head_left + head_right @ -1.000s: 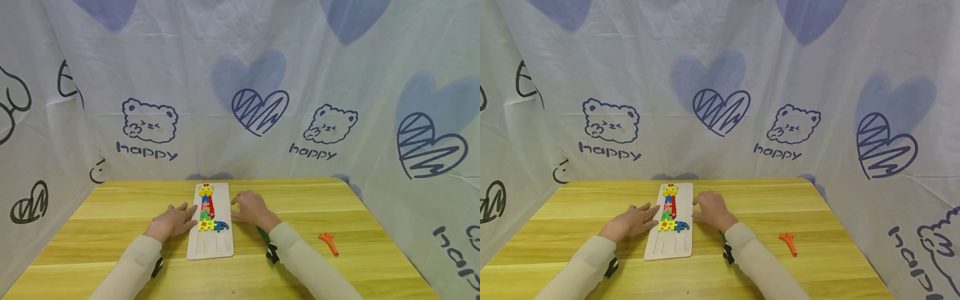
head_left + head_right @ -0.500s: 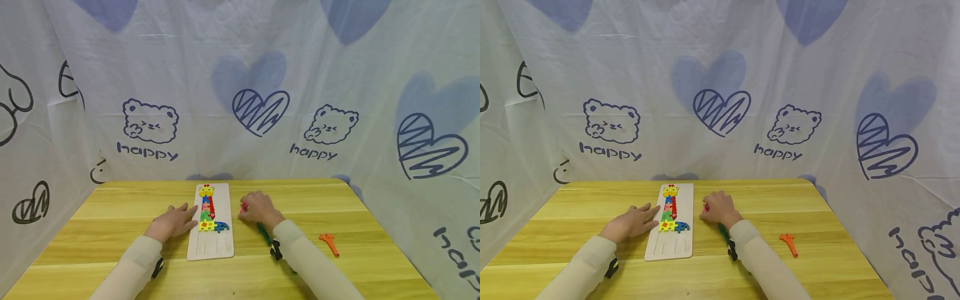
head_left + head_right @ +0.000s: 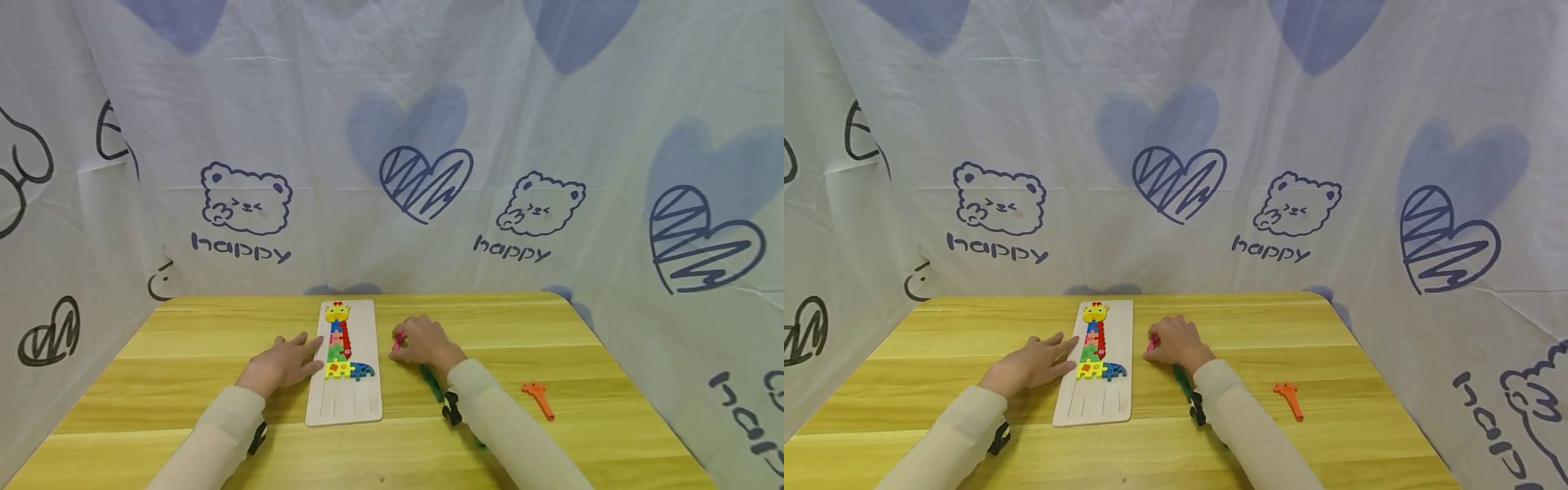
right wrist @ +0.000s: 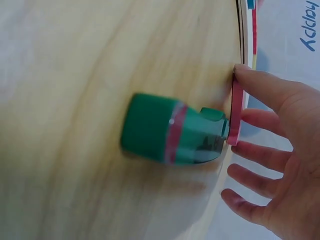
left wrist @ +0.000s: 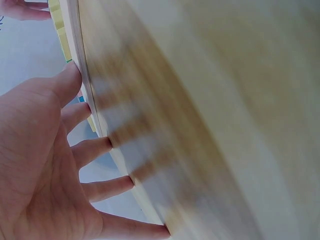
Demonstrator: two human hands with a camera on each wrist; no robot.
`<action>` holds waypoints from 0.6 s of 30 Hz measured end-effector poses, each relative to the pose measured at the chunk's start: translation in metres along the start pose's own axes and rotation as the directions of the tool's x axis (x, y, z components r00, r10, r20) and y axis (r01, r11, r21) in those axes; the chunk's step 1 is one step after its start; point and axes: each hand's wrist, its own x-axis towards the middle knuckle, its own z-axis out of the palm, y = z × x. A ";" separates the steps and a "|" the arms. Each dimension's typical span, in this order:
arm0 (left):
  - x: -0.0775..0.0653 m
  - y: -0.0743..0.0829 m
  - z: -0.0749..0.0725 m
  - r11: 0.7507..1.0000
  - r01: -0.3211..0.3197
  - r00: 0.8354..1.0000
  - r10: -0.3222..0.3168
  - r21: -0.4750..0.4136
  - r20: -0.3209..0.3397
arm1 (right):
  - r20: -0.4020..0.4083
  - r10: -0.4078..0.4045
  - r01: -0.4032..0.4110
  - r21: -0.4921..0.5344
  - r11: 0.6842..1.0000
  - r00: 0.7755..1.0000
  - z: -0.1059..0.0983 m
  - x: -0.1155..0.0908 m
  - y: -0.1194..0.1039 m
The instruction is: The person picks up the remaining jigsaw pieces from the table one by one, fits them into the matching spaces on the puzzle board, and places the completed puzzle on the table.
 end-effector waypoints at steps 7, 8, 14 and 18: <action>0.000 0.001 -0.001 1.000 -0.005 1.000 0.005 0.000 -0.003 | -0.014 -0.016 0.016 0.009 1.000 1.000 -0.003 -0.003 -0.001; 0.000 0.001 -0.001 1.000 -0.004 1.000 0.004 0.000 -0.003 | -0.018 -0.022 0.022 0.014 1.000 1.000 -0.004 -0.003 -0.002; -0.001 0.001 -0.001 1.000 -0.003 1.000 0.003 -0.006 -0.006 | -0.039 -0.073 0.074 0.007 0.997 0.997 -0.012 -0.007 -0.010; -0.001 0.000 0.000 1.000 -0.008 1.000 0.008 0.000 -0.007 | -0.054 -0.118 0.119 0.000 0.993 0.991 -0.016 -0.010 -0.017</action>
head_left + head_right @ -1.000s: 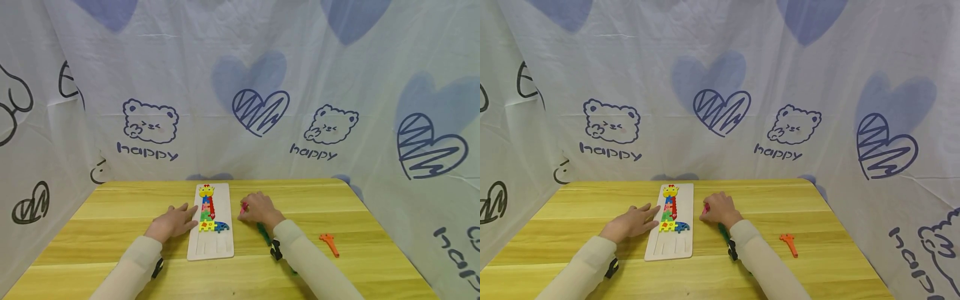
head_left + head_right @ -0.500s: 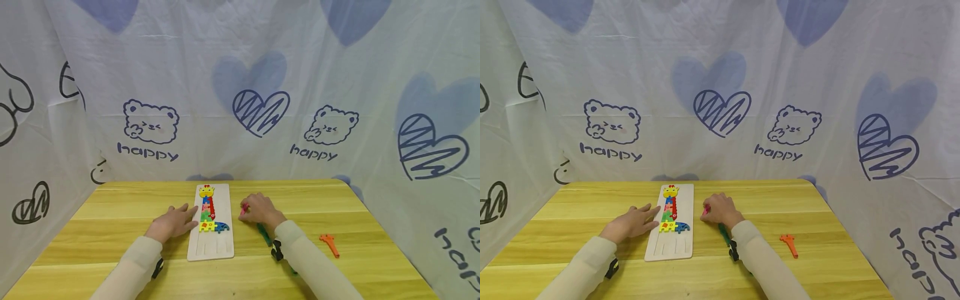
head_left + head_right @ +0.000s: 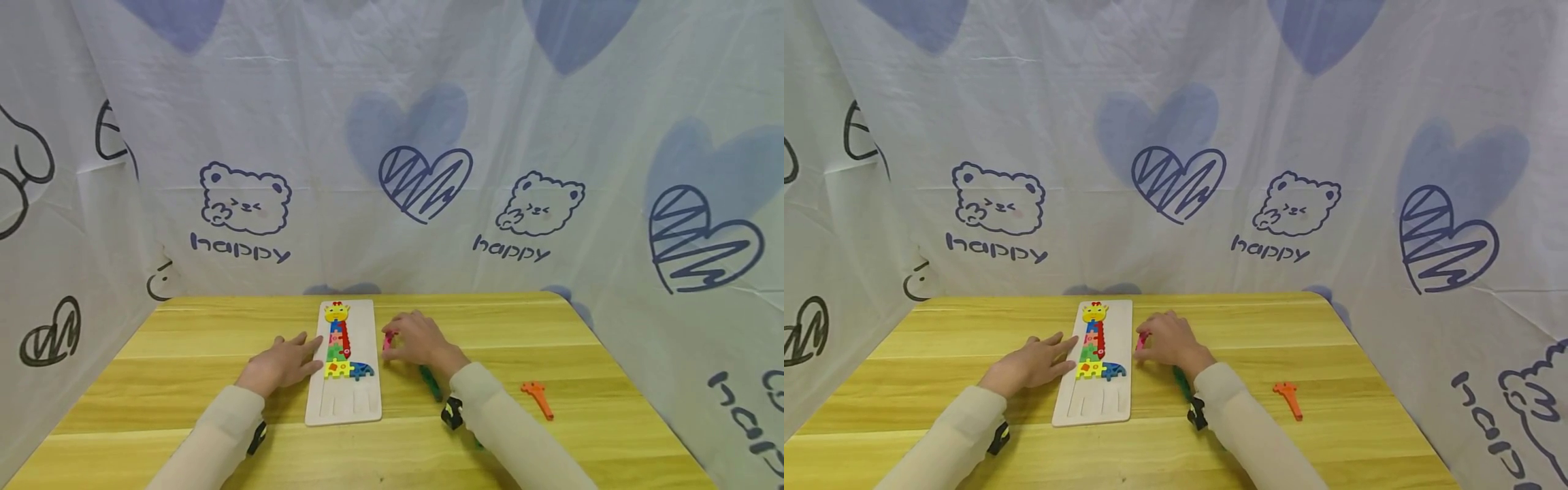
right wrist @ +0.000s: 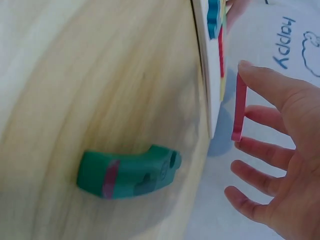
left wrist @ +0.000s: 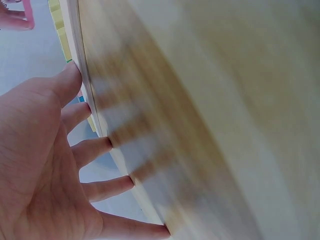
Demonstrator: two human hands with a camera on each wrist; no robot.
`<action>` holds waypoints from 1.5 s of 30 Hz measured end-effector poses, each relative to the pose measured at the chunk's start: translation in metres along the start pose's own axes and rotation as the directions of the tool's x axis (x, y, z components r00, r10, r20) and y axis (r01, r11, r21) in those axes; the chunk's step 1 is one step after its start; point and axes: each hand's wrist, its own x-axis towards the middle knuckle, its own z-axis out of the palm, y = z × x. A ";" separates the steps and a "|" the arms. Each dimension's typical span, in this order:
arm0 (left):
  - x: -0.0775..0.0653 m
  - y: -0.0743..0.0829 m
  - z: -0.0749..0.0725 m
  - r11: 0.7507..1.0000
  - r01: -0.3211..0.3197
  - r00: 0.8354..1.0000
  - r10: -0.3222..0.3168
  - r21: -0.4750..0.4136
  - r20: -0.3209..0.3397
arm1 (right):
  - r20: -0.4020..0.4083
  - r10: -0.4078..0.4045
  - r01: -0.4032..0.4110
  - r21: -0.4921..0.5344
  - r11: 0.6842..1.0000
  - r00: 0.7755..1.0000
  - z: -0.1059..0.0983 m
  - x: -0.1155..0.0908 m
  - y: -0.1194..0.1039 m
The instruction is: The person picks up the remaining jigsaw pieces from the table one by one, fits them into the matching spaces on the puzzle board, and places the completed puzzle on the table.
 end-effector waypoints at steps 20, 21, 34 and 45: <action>0.001 0.000 -0.001 1.000 -0.005 1.000 0.005 0.024 0.008 | 0.042 -0.130 0.130 -0.011 0.991 0.991 0.002 -0.004 -0.047; 0.001 0.000 -0.001 1.000 -0.006 1.000 0.005 0.025 0.009 | 0.046 -0.138 0.138 -0.014 0.990 0.989 0.002 -0.005 -0.049; 0.001 0.000 -0.002 1.000 -0.012 1.000 0.012 0.022 0.004 | 0.105 -0.213 0.219 -0.049 0.974 0.971 0.011 -0.005 -0.075; -0.001 -0.001 -0.002 1.000 -0.016 1.000 0.016 0.018 0.000 | 0.134 -0.212 0.221 -0.052 0.974 0.968 0.023 -0.003 -0.094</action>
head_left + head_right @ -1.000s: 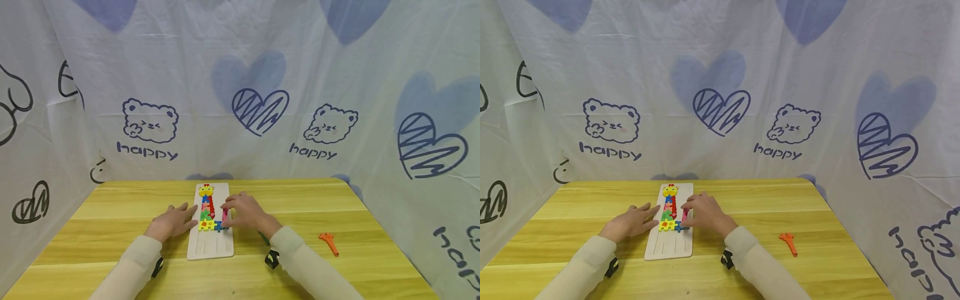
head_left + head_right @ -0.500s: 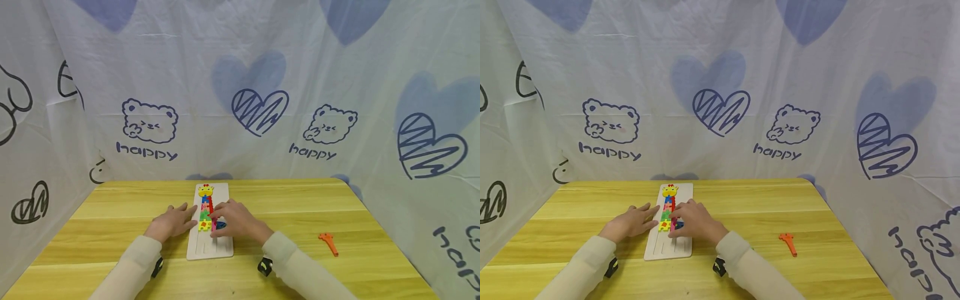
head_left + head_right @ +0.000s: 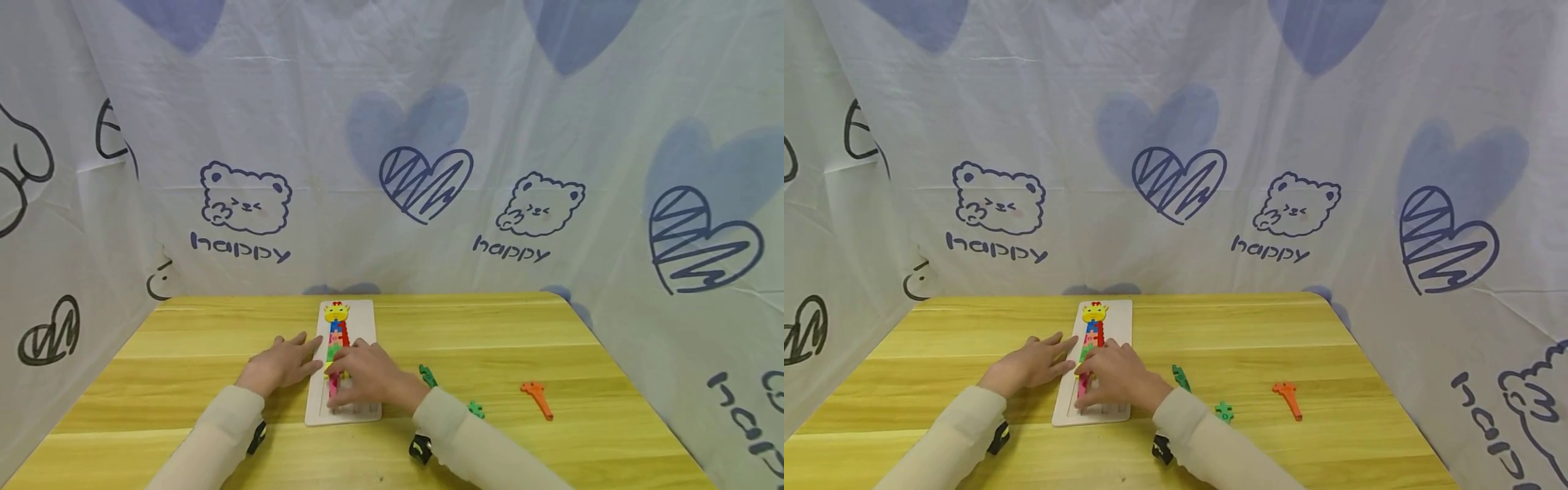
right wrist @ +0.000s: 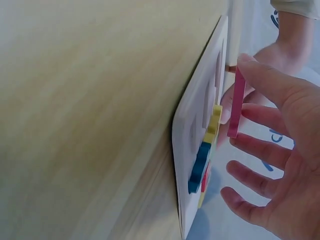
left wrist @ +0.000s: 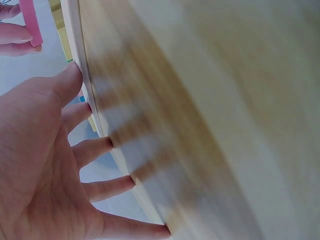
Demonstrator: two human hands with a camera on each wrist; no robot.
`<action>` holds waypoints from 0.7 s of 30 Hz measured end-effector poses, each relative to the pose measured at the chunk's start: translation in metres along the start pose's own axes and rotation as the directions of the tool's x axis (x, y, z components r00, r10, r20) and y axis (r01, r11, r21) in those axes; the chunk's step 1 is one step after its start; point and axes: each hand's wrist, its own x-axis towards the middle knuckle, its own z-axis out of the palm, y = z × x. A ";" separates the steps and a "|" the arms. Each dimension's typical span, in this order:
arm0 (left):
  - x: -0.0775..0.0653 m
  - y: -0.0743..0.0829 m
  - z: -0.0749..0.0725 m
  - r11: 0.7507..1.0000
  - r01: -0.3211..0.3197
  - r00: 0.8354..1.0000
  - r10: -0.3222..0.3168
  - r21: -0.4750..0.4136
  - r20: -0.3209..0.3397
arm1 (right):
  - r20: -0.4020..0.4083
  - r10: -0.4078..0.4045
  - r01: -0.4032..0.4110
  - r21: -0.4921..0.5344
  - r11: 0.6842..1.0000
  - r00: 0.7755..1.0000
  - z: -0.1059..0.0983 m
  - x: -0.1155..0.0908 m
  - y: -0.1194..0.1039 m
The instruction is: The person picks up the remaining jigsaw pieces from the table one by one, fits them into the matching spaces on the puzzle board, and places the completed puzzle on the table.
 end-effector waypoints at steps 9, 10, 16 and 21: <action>0.002 -0.001 0.001 1.000 0.012 1.000 -0.012 0.009 0.008 | 0.021 0.008 -0.007 -0.005 1.000 1.000 0.004 0.002 -0.006; 0.002 -0.001 0.001 1.000 0.014 1.000 -0.014 0.009 0.009 | 0.025 0.010 -0.010 -0.007 1.000 1.000 0.004 0.002 -0.006; 0.002 0.000 0.000 1.000 0.023 1.000 -0.023 0.008 0.013 | 0.027 0.018 -0.017 -0.019 1.000 0.999 0.006 0.003 -0.010; 0.003 -0.001 0.001 1.000 0.012 1.000 -0.012 0.010 0.013 | 0.016 0.016 -0.015 -0.045 0.999 1.000 0.008 0.002 -0.014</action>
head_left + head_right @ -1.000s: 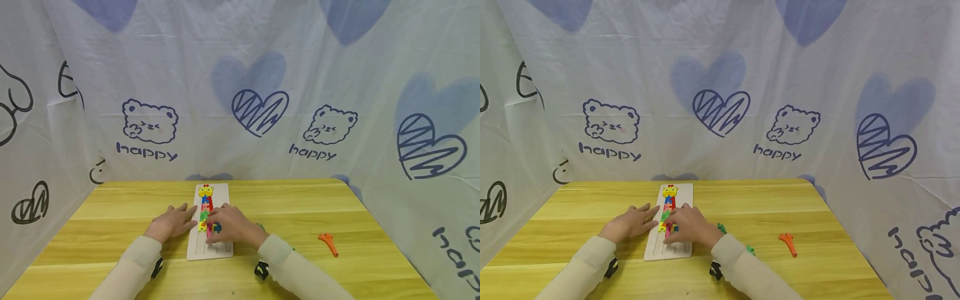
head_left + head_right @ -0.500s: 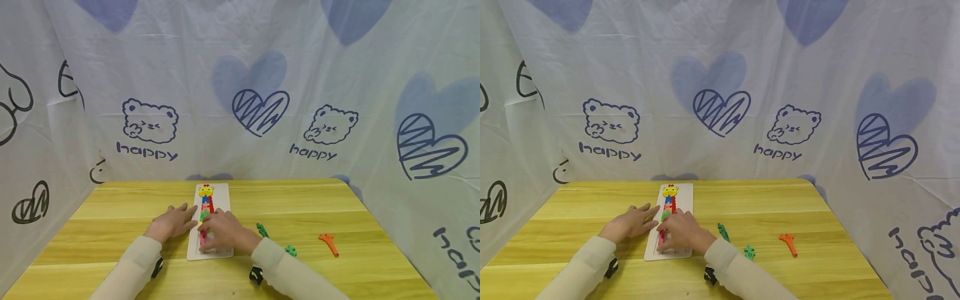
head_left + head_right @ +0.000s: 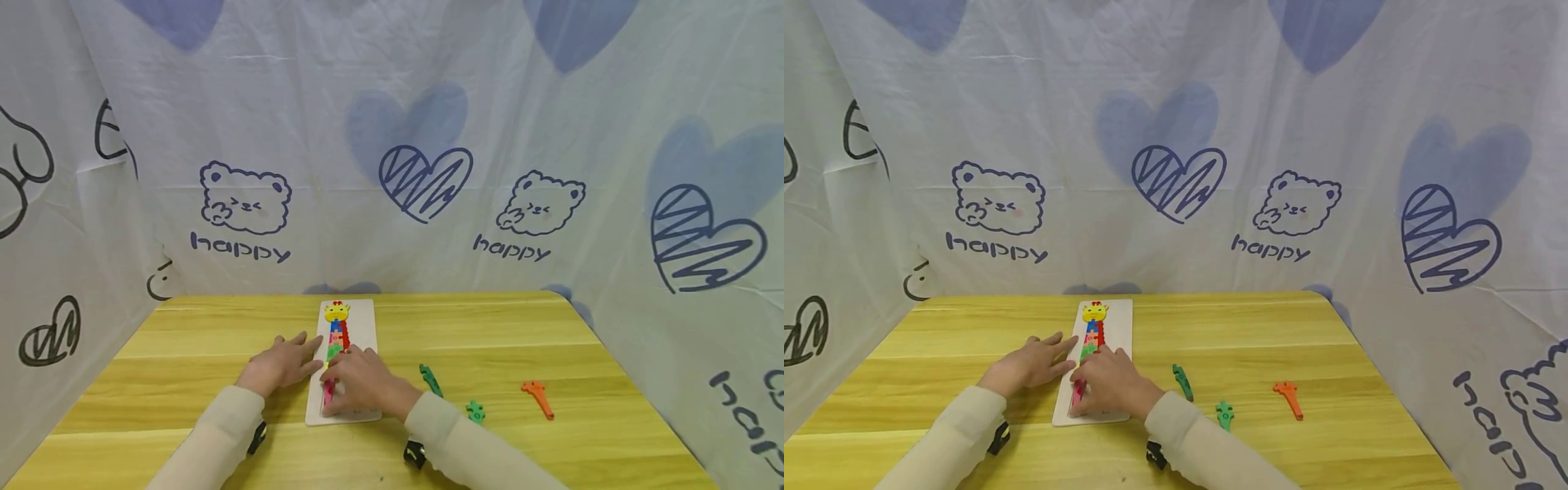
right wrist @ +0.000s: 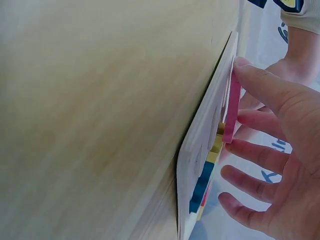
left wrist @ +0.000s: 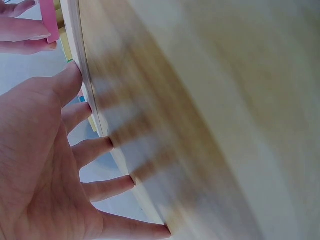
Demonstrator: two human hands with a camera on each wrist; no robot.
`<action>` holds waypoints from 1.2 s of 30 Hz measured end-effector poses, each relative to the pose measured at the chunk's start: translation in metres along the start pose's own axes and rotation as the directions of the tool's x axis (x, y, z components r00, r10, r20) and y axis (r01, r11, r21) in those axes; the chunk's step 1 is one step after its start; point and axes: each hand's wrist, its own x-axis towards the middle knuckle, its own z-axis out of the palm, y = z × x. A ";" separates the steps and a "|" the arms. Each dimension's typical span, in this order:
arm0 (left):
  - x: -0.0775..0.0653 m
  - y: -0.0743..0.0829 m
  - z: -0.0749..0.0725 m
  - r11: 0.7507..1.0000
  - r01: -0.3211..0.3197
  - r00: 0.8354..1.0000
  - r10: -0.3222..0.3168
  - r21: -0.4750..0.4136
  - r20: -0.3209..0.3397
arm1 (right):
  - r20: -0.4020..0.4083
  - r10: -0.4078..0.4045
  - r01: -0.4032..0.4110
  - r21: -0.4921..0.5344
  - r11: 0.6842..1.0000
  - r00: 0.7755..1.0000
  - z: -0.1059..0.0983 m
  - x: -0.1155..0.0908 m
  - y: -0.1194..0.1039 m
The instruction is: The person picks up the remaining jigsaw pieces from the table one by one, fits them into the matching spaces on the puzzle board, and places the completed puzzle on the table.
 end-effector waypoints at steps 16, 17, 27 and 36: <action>-0.002 0.001 0.000 1.000 0.002 1.000 -0.002 -0.013 -0.001 | -0.016 0.001 -0.002 -0.054 0.999 1.000 -0.002 0.000 -0.008; -0.003 0.001 0.000 1.000 0.000 1.000 0.000 -0.012 -0.002 | -0.016 0.001 -0.002 -0.053 0.999 1.000 -0.002 -0.001 -0.008; -0.004 0.001 -0.002 1.000 -0.009 1.000 0.009 -0.008 -0.003 | -0.024 0.015 -0.015 -0.019 1.000 1.000 0.002 0.001 -0.007; -0.004 0.002 -0.002 1.000 -0.008 1.000 0.008 -0.008 0.005 | -0.021 0.016 -0.017 -0.034 0.999 1.000 0.003 0.001 -0.008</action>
